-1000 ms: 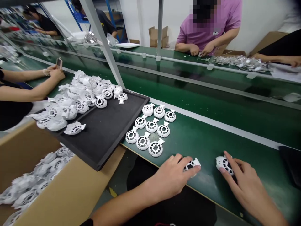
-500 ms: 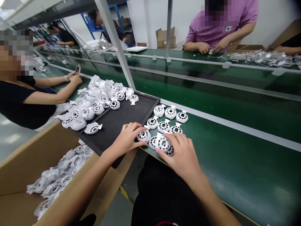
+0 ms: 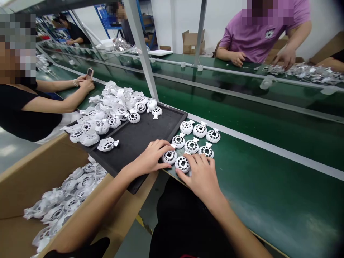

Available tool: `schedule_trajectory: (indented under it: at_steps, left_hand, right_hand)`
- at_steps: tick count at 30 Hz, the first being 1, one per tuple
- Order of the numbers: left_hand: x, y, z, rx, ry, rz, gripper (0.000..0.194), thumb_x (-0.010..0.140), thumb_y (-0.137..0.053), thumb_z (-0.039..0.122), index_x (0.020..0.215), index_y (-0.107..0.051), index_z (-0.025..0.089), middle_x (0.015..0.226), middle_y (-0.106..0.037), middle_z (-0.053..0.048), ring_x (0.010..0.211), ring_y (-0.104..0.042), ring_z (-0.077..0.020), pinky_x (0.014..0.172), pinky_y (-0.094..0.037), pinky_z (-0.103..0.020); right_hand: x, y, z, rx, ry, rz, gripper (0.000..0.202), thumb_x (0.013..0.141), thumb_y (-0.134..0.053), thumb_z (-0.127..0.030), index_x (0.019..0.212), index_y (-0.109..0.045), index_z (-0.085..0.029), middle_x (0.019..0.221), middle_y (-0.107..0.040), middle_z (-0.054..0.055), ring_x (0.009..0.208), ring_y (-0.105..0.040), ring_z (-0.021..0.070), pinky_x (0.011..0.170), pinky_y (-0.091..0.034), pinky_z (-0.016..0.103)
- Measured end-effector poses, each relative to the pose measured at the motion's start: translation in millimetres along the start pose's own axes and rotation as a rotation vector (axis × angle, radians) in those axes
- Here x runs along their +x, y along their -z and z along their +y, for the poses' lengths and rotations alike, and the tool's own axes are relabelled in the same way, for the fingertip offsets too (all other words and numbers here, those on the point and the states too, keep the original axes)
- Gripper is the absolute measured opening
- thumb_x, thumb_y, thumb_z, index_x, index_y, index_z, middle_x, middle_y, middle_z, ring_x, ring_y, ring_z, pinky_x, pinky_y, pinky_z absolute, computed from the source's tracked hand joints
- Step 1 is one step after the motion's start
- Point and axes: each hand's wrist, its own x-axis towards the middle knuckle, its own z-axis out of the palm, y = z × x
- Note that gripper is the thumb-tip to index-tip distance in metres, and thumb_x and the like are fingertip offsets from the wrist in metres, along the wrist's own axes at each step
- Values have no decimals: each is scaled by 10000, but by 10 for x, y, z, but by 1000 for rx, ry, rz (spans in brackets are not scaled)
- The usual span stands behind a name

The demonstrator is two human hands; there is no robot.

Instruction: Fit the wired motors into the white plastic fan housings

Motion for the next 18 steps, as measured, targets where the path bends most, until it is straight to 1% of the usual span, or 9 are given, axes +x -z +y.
schedule_trajectory:
  at_steps: [5, 13, 14, 16, 18]
  left_hand:
    - [15, -29, 12, -59, -24, 3, 571, 916, -765, 470, 1397, -548, 252, 1412, -558, -124, 1304, -514, -321, 1075, -408, -456]
    - [-28, 23, 73, 67, 21, -24, 561, 927, -748, 501, 1396, -542, 271, 1436, -577, -119, 1358, -491, -331, 1077, -380, -477]
    - [-26, 25, 93, 75, 18, -23, 576, 924, -746, 517, 1402, -540, 269, 1438, -576, -123, 1358, -492, -334, 1080, -381, -481]
    - [-37, 54, 131, 89, 10, -2, 674, 896, -750, 581, 1445, -517, 266, 1478, -546, -139, 1372, -482, -347, 1089, -388, -488]
    - [-102, 142, 129, 124, 36, 57, 765, 886, -732, 632, 1504, -475, 262, 1523, -509, -151, 1385, -471, -354, 1099, -397, -486]
  right_hand:
    - [0, 19, 10, -7, -27, 4, 442, 978, -635, -502, 1330, -644, -234, 1225, -731, 101, 1163, -607, 325, 1026, -359, 522]
    - [10, 33, 37, -40, -26, -18, 554, 972, -620, -562, 1411, -605, -224, 1282, -710, 139, 1162, -606, 353, 989, -370, 533]
    - [8, 30, 38, -44, -21, -16, 560, 976, -614, -565, 1418, -601, -221, 1280, -710, 142, 1161, -608, 353, 989, -370, 533]
    - [-5, 32, 38, -56, -11, -7, 574, 977, -611, -570, 1429, -596, -216, 1274, -713, 146, 1151, -616, 355, 986, -372, 532]
    - [-39, 62, 40, -70, 0, 13, 596, 978, -606, -581, 1449, -583, -217, 1272, -713, 149, 1138, -624, 359, 973, -376, 532]
